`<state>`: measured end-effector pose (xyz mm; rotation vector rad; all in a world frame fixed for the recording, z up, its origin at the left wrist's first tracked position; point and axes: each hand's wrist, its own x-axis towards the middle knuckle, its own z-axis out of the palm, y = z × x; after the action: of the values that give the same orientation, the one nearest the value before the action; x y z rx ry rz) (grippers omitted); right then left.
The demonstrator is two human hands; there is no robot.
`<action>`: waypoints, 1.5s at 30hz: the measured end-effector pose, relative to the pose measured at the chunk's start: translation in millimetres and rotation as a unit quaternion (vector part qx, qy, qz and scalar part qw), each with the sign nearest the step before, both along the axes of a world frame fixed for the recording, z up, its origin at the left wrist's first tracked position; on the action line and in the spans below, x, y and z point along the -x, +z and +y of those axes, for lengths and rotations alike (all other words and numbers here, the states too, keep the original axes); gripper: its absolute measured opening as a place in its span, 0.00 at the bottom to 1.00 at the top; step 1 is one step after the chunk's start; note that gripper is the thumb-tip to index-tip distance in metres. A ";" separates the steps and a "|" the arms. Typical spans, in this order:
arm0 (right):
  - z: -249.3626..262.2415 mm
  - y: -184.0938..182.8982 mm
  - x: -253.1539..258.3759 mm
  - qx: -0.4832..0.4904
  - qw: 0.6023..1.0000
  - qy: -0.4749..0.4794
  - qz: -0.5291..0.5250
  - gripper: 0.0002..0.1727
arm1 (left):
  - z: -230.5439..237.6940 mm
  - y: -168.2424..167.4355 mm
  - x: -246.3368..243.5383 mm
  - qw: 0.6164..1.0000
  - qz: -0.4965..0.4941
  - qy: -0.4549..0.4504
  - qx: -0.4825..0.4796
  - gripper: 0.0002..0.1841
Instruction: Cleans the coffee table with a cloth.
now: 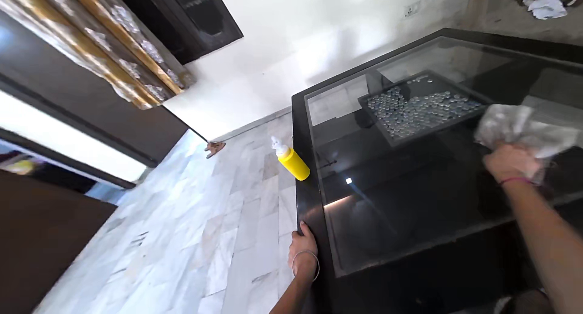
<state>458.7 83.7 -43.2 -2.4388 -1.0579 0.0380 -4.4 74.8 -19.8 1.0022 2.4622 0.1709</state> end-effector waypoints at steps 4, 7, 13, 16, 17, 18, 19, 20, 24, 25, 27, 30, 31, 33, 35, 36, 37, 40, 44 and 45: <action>48.7 25.6 102.8 0.052 0.989 0.123 0.064 0.26 | 0.9 0.3 -0.8 1.000 0.007 0.001 0.010 0.36; 63.5 31.0 200.3 0.065 0.961 0.266 0.039 0.28 | 0.6 -0.7 0.1 1.000 0.008 0.006 0.008 0.37; 36.6 39.3 324.5 0.115 0.862 0.488 0.070 0.30 | -0.3 -0.6 -0.4 1.000 0.009 0.004 0.002 0.37; 22.8 42.0 325.0 0.135 0.840 0.520 0.071 0.29 | -0.6 0.4 -1.5 1.000 0.014 0.002 0.005 0.37; 21.4 40.7 315.5 0.128 0.845 0.514 0.066 0.28 | -1.0 0.6 -1.8 1.000 0.015 0.000 0.007 0.37; 21.0 40.9 301.9 0.124 0.854 0.501 0.063 0.27 | -1.7 0.6 -2.2 1.000 0.016 -0.001 0.008 0.37; 21.1 41.8 285.0 0.120 0.867 0.479 0.061 0.26 | -2.0 0.4 -2.5 1.000 0.018 -0.004 0.010 0.37; 20.7 42.2 265.1 0.112 0.884 0.449 0.061 0.25 | -2.0 0.1 -2.2 1.000 0.015 -0.005 0.004 0.37; -2.0 26.2 176.1 0.035 0.953 0.301 0.005 0.23 | 11.9 -4.2 39.4 0.944 -0.248 0.120 -0.182 0.46; -12.9 18.9 166.4 0.015 0.960 0.280 -0.012 0.24 | 24.7 0.2 66.5 0.902 -0.325 0.150 -0.242 0.47; -24.7 0.1 154.6 -0.048 0.964 0.249 -0.073 0.26 | 73.4 17.9 91.2 0.824 -0.455 0.107 -0.320 0.45; -25.9 -7.4 165.3 -0.038 0.968 0.235 -0.084 0.26 | 128.8 34.6 67.5 0.798 -0.503 0.021 -0.333 0.43; -26.5 -7.5 164.0 -0.032 0.968 0.234 -0.082 0.26 | 139.3 43.1 47.4 0.819 -0.493 -0.025 -0.293 0.44; -26.1 -7.3 161.4 -0.033 0.966 0.243 -0.087 0.26 | 146.1 50.5 13.3 0.859 -0.448 -0.100 -0.225 0.47; -24.9 -7.2 163.0 -0.047 0.965 0.246 -0.084 0.25 | 146.4 53.8 1.5 0.892 -0.367 -0.170 -0.202 0.52; -25.0 -7.8 162.3 -0.051 0.964 0.246 -0.083 0.25 | 143.0 53.8 -2.6 0.907 -0.304 -0.208 -0.206 0.54; -25.2 -9.7 160.8 -0.055 0.964 0.247 -0.081 0.25 | 132.8 51.7 -4.0 0.918 -0.244 -0.237 -0.203 0.55; -23.5 -17.5 154.5 -0.067 0.962 0.255 -0.075 0.26 | 66.0 40.2 2.6 0.943 -0.142 -0.267 -0.140 0.52; -23.8 -23.1 148.6 -0.067 0.963 0.249 -0.072 0.24 | -23.0 23.7 30.7 0.936 -0.192 -0.281 -0.084 0.51; -25.8 -22.0 149.4 -0.065 0.965 0.246 -0.068 0.24 | -39.4 20.9 36.1 0.932 -0.209 -0.281 -0.091 0.50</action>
<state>309.3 58.0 -65.2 -2.0321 -1.6497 -0.0353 -40.5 35.4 1.1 1.5269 1.7251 0.3802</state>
